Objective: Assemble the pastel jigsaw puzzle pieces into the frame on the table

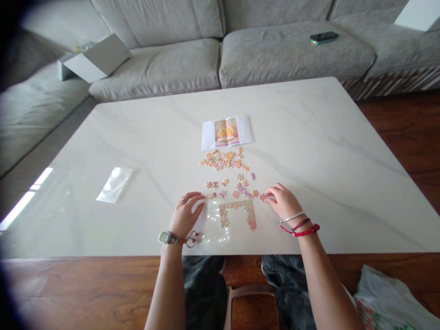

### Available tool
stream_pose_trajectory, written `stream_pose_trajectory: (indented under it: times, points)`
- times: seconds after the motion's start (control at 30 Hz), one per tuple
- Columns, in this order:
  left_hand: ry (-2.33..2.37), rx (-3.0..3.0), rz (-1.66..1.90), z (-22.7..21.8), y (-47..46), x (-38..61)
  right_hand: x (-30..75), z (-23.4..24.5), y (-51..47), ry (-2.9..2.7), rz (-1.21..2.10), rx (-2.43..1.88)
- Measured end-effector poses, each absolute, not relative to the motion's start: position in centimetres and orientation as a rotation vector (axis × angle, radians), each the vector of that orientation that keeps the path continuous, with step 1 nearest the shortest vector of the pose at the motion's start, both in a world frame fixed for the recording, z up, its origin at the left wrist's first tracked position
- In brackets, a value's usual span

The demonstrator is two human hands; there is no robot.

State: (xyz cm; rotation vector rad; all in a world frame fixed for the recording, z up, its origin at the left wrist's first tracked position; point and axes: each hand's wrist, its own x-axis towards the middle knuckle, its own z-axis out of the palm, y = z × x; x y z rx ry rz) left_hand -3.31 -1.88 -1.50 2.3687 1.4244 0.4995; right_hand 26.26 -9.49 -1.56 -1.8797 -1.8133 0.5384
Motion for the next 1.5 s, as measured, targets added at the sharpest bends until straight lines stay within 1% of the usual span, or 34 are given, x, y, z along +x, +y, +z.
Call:
stream_pose_trajectory:
  times: [0.3, 0.57, 0.83, 1.13, 1.5]
  points:
    - [1.462, 2.342, 0.519, -1.0, -1.5, -3.3, 25.9, -1.8, -9.0, -1.796, 0.461, -1.846]
    - [1.493, 2.326, 0.505, -0.9, -1.4, -3.3, 26.3, -2.6, -8.9, -1.731, 0.475, -1.861]
    - [1.482, 2.331, 0.525, -1.2, -1.3, -3.2, 26.1, -2.2, -8.7, -1.698, 0.468, -1.876]
    - [1.489, 2.319, 0.539, -1.2, -1.3, -2.9, 26.0, -2.1, -8.4, -1.651, 0.361, -1.906]
    - [1.494, 2.321, 0.539, -1.0, -1.3, -3.1, 25.3, -1.9, -8.1, -1.66, 0.344, -1.891]
